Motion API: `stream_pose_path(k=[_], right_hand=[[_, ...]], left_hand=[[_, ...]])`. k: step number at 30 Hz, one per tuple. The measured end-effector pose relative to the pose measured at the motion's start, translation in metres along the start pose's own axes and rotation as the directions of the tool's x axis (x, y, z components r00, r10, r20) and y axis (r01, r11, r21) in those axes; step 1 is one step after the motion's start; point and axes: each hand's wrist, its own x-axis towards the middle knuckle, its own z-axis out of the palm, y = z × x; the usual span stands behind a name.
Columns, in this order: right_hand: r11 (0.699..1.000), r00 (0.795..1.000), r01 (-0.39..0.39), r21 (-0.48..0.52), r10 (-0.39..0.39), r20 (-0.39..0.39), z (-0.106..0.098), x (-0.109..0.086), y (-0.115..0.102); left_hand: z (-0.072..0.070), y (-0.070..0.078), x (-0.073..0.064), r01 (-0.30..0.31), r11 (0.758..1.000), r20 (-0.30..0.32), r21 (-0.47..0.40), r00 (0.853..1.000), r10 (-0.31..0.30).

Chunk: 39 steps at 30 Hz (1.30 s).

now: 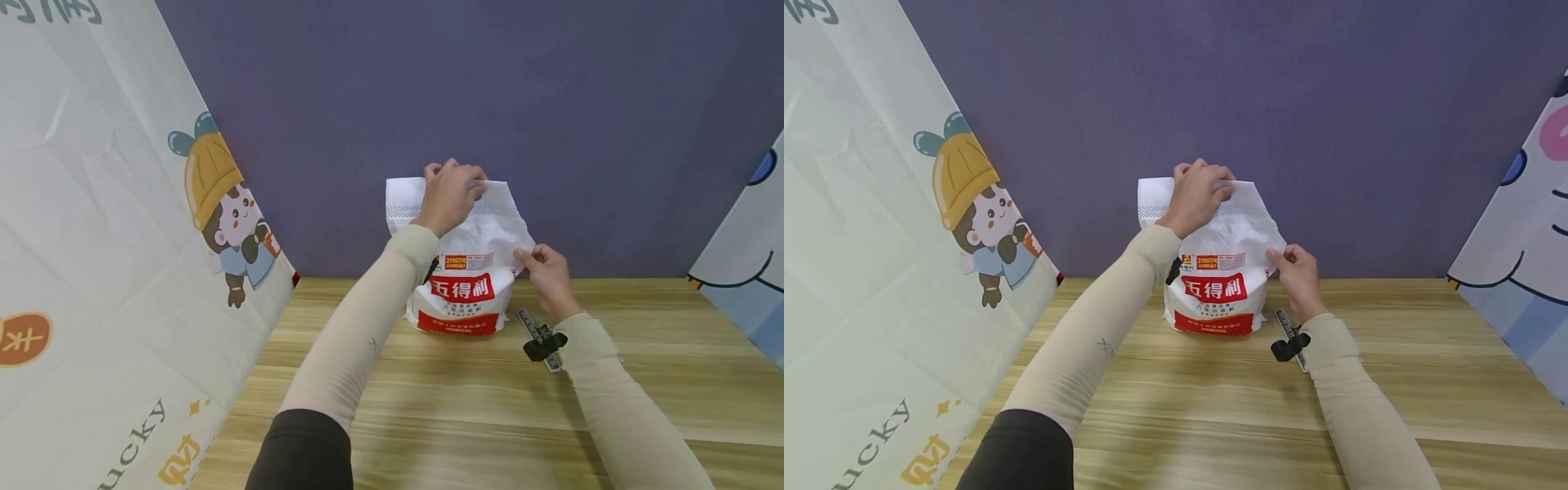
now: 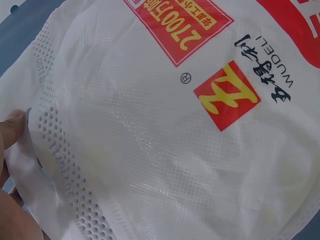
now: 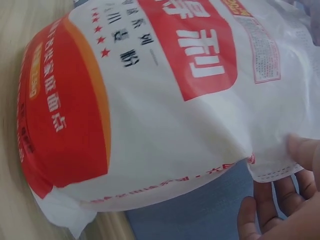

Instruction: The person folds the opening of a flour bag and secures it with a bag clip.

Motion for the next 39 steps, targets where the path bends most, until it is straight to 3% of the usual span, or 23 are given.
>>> stream_pose_path(k=[8, 14, 30, 34, 39], right_hand=[[0.984, 0.995, 0.084, -0.156, -0.093, -0.047, 0.0028, -0.0023, -0.0011], [0.948, 0.984, 0.154, -0.28, -0.172, -0.041, 0.0017, -0.0023, 0.0012], [0.833, 0.914, 0.351, -0.429, -0.404, -0.036, -0.0006, 0.0009, 0.0057], [0.825, 0.91, 0.359, -0.436, -0.414, -0.034, -0.0011, 0.0008, 0.0071], [0.844, 0.919, 0.343, -0.413, -0.392, -0.037, -0.0015, -0.0007, 0.0072]], left_hand=[[0.0012, 0.0003, -0.0001, -0.026, 1.0, -0.025, 0.011, 0.999, 0.026], [0.0017, -0.0005, 0.0, -0.04, 0.999, -0.042, 0.033, 0.998, 0.042], [-0.0001, -0.0015, -0.0015, -0.066, 0.996, -0.063, 0.064, 0.996, 0.07], [0.0, -0.0024, -0.0032, -0.073, 0.995, -0.067, 0.062, 0.995, 0.077], [0.0008, -0.0044, -0.0042, -0.08, 0.995, -0.065, 0.06, 0.994, 0.084]])
